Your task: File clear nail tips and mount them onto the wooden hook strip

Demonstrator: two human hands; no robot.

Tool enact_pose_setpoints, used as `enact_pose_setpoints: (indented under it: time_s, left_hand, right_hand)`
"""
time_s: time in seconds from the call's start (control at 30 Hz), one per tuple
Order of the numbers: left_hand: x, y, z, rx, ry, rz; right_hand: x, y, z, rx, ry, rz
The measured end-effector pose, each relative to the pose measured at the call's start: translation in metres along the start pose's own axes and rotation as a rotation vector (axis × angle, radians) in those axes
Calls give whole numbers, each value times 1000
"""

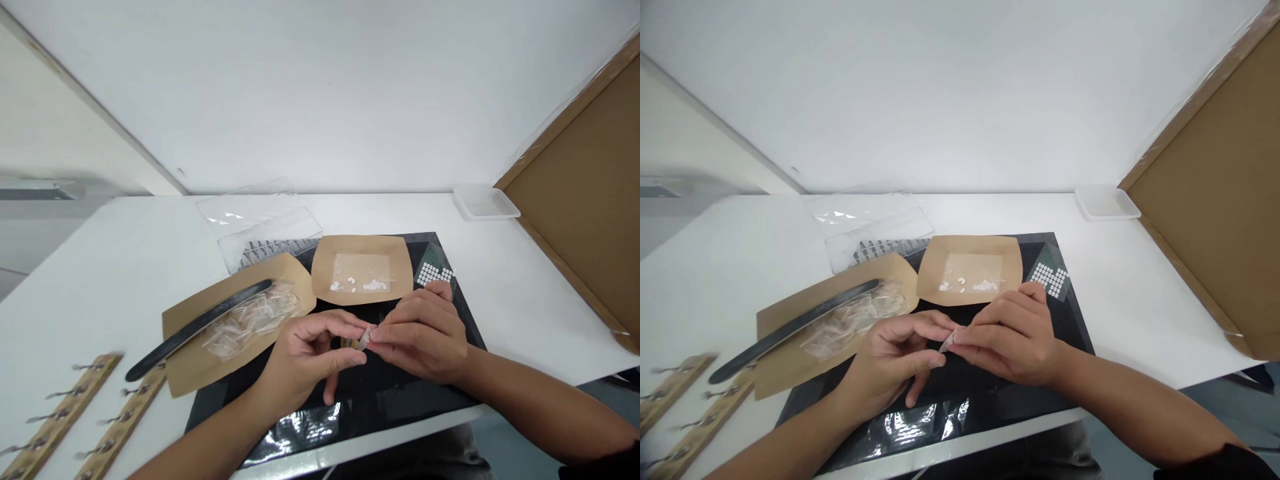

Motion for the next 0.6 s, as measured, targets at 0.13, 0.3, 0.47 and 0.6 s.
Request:
enact_pose_setpoints:
  time_s: [0.13,0.3,0.47,0.6]
  left_hand:
    - [3,-5,0,31,34,-21]
    - [4,-7,-1,39,30,30]
    - [0,-4,0,11,2,38]
    - [-6,-2,-2,8,-38,51]
  right_hand:
    - [4,-7,-3,66,90,-28]
    - [3,-15,0,112,97,-111]
    - [4,-22,3,183,79,-158]
    - [2,-23,3,196,38,-138]
Point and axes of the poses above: each hand's wrist, its own z-axis towards the middle knuckle, its own x-axis out of the back of the hand, y = z × x, the point moved 10 cm from there along z, towards the middle knuckle, and after that the axes turned 4 degrees about y, right-handed, at the moved point
